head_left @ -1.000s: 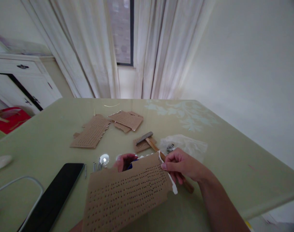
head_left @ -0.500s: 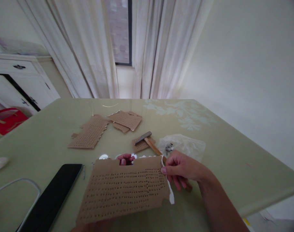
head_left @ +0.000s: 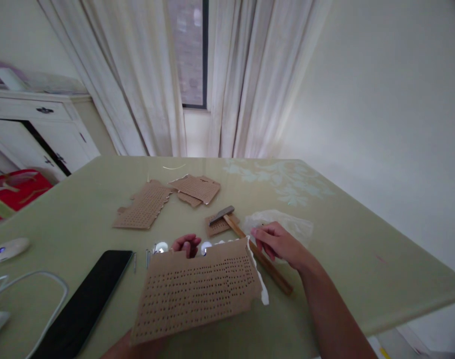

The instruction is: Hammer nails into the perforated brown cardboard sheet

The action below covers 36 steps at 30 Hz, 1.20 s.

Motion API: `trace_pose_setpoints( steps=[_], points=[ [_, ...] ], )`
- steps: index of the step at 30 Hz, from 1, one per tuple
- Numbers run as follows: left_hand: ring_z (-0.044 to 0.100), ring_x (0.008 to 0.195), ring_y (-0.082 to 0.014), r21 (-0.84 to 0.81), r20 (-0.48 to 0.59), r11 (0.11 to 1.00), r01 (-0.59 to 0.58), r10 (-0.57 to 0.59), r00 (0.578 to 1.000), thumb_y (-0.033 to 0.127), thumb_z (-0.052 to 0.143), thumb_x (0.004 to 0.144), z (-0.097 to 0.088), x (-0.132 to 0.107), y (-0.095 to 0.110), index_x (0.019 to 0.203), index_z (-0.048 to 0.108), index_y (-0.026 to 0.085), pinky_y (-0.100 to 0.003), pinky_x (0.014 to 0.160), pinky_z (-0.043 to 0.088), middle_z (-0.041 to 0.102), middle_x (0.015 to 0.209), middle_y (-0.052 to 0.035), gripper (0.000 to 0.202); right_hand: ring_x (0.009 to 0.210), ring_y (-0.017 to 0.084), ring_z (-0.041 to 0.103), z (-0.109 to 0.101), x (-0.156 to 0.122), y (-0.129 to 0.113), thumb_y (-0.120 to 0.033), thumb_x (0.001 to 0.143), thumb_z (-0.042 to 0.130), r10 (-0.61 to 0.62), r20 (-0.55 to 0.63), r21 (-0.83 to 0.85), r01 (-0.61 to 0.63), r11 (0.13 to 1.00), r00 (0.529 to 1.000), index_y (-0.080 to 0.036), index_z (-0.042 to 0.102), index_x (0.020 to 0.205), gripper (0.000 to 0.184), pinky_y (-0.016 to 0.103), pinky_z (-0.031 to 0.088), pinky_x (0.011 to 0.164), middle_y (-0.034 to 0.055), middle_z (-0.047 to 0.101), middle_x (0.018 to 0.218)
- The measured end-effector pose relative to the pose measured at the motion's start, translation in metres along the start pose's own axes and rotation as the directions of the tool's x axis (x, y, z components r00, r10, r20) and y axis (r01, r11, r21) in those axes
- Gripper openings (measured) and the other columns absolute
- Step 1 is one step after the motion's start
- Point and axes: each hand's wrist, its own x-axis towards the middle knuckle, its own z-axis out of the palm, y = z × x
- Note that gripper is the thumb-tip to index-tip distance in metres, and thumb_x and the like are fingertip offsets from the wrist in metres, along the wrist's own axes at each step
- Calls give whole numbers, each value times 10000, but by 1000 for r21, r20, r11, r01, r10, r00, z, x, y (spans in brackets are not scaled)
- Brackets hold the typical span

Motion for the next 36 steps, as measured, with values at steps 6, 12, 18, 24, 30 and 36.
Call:
trace_pose_setpoints(
  steps=[6, 12, 18, 24, 30, 36],
  points=[
    [755, 1099, -192, -217, -273, 972, 86, -145, 951, 193, 510, 1101, -40, 6, 9, 1164, 700, 246, -337, 950, 639, 764, 1221, -66, 207, 422, 118, 412, 0, 10, 3, -647, 1015, 566, -82, -184, -57, 73, 996, 979, -211, 688, 695, 554, 265, 289, 469, -45, 521, 445],
    [777, 932, -170, -318, -318, 941, 115, -220, 922, 213, 540, 1028, -105, -10, 19, 1052, 739, 213, -261, 814, 649, 810, 1108, -69, 200, 498, 144, 450, 11, 11, 1, -737, 1006, 536, -125, -188, -72, 113, 991, 974, -217, 672, 728, 605, 285, 318, 506, -27, 556, 544],
    [731, 993, -336, 815, 2, 566, -122, 208, 978, 528, 590, 929, -143, -20, 28, 1006, 784, 275, -428, 890, 549, 811, 1066, -77, 328, 559, 138, 428, 18, 7, -5, -796, 950, 584, -151, -129, -52, 145, 988, 980, -225, 581, 716, 617, 279, 317, 537, -53, 480, 608],
    [730, 850, -323, 964, 10, 263, -42, 121, 993, 500, 436, 981, -129, -18, 28, 847, 669, 240, -404, 740, 503, 761, 985, -117, 375, 565, 160, 442, 8, 10, 0, -671, 1023, 544, -160, -163, -64, 151, 986, 974, -223, 668, 767, 531, 292, 330, 544, -38, 500, 593],
    [708, 968, -349, 930, 41, 347, -121, 229, 973, 485, 426, 992, -125, -9, 26, 926, 645, 235, -460, 886, 517, 745, 1010, -129, 339, 685, 171, 528, 17, 8, -6, -644, 972, 647, -205, -149, -4, 206, 978, 967, -224, 721, 928, 429, 284, 403, 621, -13, 601, 752],
    [689, 1157, -362, 893, 176, 371, -256, 236, 956, 289, 561, 882, -110, -25, 26, 1126, 722, 234, -478, 1022, 517, 750, 1252, -146, 298, 620, 137, 516, 25, 2, -10, -413, 747, 933, -141, -20, 85, 142, 986, 990, -201, 812, 932, 306, 261, 380, 573, -21, 646, 705]
  ],
)
